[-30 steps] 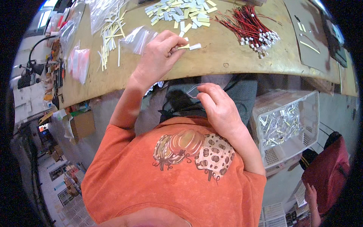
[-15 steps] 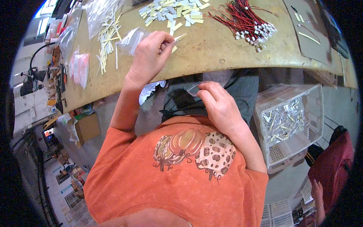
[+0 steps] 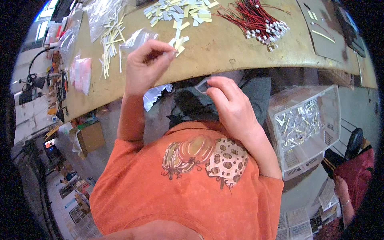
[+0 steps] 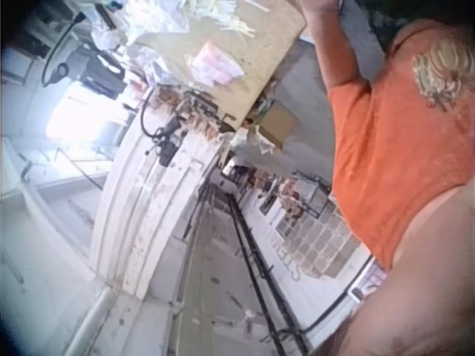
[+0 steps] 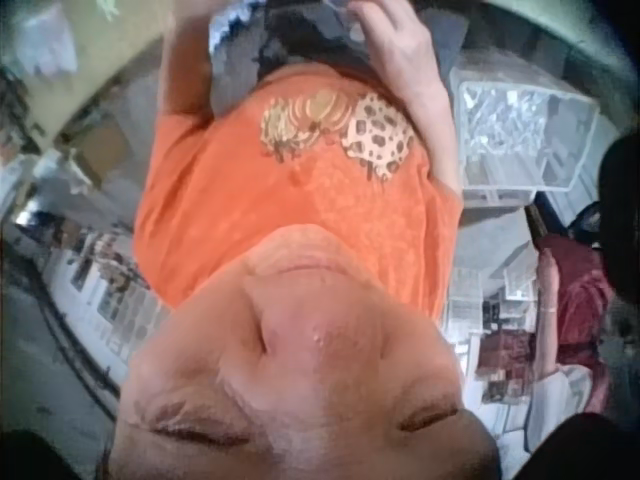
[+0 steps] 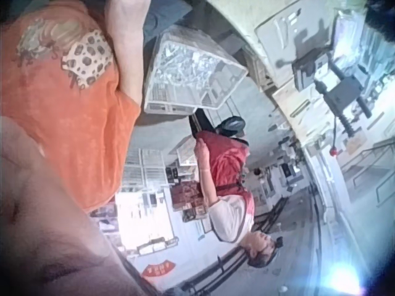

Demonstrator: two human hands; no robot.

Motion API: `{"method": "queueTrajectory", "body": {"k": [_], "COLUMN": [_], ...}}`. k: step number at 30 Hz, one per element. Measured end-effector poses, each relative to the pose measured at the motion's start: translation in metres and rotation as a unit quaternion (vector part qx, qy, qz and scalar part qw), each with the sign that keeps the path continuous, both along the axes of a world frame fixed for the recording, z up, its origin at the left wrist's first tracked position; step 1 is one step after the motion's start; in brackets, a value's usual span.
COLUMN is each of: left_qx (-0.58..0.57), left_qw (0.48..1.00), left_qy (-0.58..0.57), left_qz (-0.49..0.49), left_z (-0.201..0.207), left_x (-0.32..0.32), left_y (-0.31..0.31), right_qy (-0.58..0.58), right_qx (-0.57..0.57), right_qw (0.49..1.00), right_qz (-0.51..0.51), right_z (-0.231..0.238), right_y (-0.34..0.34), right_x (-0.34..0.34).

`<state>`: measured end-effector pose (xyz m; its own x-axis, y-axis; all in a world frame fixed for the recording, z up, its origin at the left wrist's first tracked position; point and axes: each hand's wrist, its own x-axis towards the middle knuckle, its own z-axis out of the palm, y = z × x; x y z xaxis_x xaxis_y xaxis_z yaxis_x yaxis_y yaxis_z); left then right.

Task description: The person repeatedly picks small plastic bags and places red wires and white connectors into them, then seals the bags and sets them aside. The process is repeated multiple times with consistent hand movements.

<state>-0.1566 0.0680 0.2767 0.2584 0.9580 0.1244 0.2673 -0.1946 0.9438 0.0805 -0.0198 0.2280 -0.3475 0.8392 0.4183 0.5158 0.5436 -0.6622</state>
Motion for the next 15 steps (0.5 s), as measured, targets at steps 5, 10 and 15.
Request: {"method": "queueTrajectory", "body": {"k": [5, 10, 15], "left_qx": [0.133, 0.18, -0.026], "left_qw": [0.972, 0.954, 0.982], "left_qy": [0.143, 0.198, 0.145], "left_qz": [-0.127, -0.136, -0.119], "left_z": [0.014, 0.004, 0.01], "left_x": [0.015, 0.014, 0.01], "left_y": [-0.03, -0.034, -0.038], "right_qy": [0.018, 0.026, 0.014], "right_qx": [0.024, 0.014, 0.003], "right_qw": [0.999, 0.999, 1.0], "right_qz": [0.013, 0.014, 0.018], "right_z": [0.016, 0.014, 0.01], "right_y": [0.009, 0.004, 0.003], "right_x": [-0.01, -0.017, -0.015]}}
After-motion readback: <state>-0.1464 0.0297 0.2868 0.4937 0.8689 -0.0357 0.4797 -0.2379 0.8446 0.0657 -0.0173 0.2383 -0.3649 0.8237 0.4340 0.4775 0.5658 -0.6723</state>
